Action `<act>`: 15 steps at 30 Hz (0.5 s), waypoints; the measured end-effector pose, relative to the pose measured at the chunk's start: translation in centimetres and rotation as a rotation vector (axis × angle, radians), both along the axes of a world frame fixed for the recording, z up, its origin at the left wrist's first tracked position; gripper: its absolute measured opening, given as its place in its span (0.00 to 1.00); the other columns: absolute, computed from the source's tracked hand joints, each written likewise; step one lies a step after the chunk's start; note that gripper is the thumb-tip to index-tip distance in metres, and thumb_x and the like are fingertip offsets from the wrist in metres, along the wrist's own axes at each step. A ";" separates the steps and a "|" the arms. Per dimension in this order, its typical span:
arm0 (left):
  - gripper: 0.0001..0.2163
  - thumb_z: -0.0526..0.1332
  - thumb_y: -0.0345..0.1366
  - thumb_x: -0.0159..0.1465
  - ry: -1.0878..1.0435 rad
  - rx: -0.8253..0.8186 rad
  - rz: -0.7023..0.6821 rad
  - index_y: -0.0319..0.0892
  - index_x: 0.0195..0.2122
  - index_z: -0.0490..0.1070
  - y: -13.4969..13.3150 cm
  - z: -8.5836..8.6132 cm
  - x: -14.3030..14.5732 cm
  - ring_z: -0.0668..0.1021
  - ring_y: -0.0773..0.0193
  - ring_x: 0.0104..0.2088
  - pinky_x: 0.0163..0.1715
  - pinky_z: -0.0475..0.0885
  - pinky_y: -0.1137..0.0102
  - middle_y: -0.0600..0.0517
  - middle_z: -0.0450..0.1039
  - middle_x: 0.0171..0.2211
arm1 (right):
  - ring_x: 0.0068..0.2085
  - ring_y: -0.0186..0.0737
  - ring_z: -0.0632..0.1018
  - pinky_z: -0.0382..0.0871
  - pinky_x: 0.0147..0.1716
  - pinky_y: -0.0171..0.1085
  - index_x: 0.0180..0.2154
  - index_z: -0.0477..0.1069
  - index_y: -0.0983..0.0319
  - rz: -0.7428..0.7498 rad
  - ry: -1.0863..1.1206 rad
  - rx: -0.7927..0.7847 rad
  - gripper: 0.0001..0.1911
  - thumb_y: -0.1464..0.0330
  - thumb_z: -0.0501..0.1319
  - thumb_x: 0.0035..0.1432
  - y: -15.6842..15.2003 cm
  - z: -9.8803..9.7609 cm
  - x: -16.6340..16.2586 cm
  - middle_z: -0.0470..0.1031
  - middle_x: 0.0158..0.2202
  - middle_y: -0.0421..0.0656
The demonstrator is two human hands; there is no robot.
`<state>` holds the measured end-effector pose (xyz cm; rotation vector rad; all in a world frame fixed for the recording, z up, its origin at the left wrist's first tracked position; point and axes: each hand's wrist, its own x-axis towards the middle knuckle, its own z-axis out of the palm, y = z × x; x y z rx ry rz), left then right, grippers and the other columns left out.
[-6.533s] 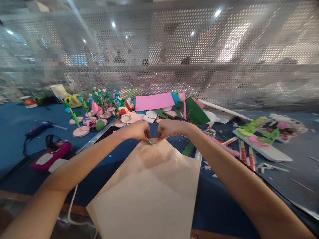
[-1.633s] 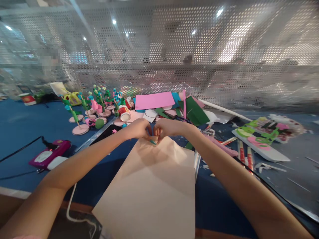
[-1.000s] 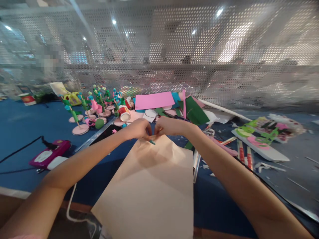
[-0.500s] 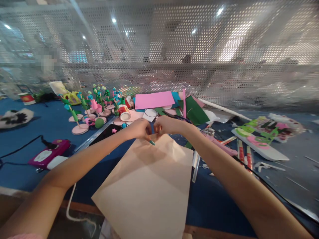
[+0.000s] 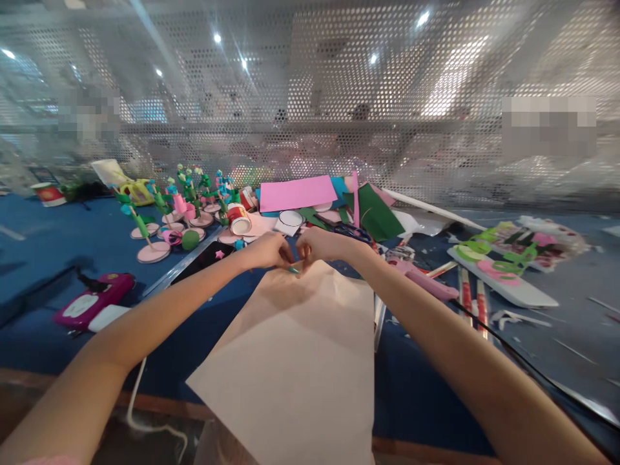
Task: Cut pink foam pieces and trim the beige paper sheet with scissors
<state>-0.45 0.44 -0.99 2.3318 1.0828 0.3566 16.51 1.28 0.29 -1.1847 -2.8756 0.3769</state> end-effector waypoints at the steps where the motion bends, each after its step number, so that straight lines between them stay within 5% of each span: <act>1: 0.09 0.63 0.28 0.43 -0.010 0.002 0.008 0.37 0.27 0.76 0.0 -0.1 0.0 0.75 0.66 0.25 0.24 0.64 0.77 0.51 0.75 0.22 | 0.25 0.35 0.72 0.59 0.24 0.31 0.25 0.75 0.67 -0.002 -0.002 0.004 0.15 0.62 0.66 0.36 0.0 -0.1 0.0 0.75 0.23 0.43; 8: 0.10 0.63 0.30 0.44 -0.039 -0.016 0.122 0.36 0.29 0.76 0.2 -0.9 -0.1 0.74 0.66 0.24 0.24 0.65 0.76 0.50 0.75 0.22 | 0.31 0.38 0.75 0.64 0.29 0.30 0.32 0.75 0.65 -0.158 0.117 -0.018 0.17 0.65 0.67 0.36 0.0 1.6 1.3 0.77 0.30 0.44; 15: 0.14 0.66 0.31 0.43 -0.234 -0.258 0.199 0.36 0.32 0.73 1.5 -3.0 -1.0 0.71 0.70 0.18 0.20 0.64 0.76 0.52 0.73 0.19 | 0.35 0.41 0.74 0.63 0.34 0.35 0.32 0.73 0.65 -0.439 0.283 0.340 0.13 0.62 0.57 0.51 -3.8 4.7 2.7 0.76 0.32 0.47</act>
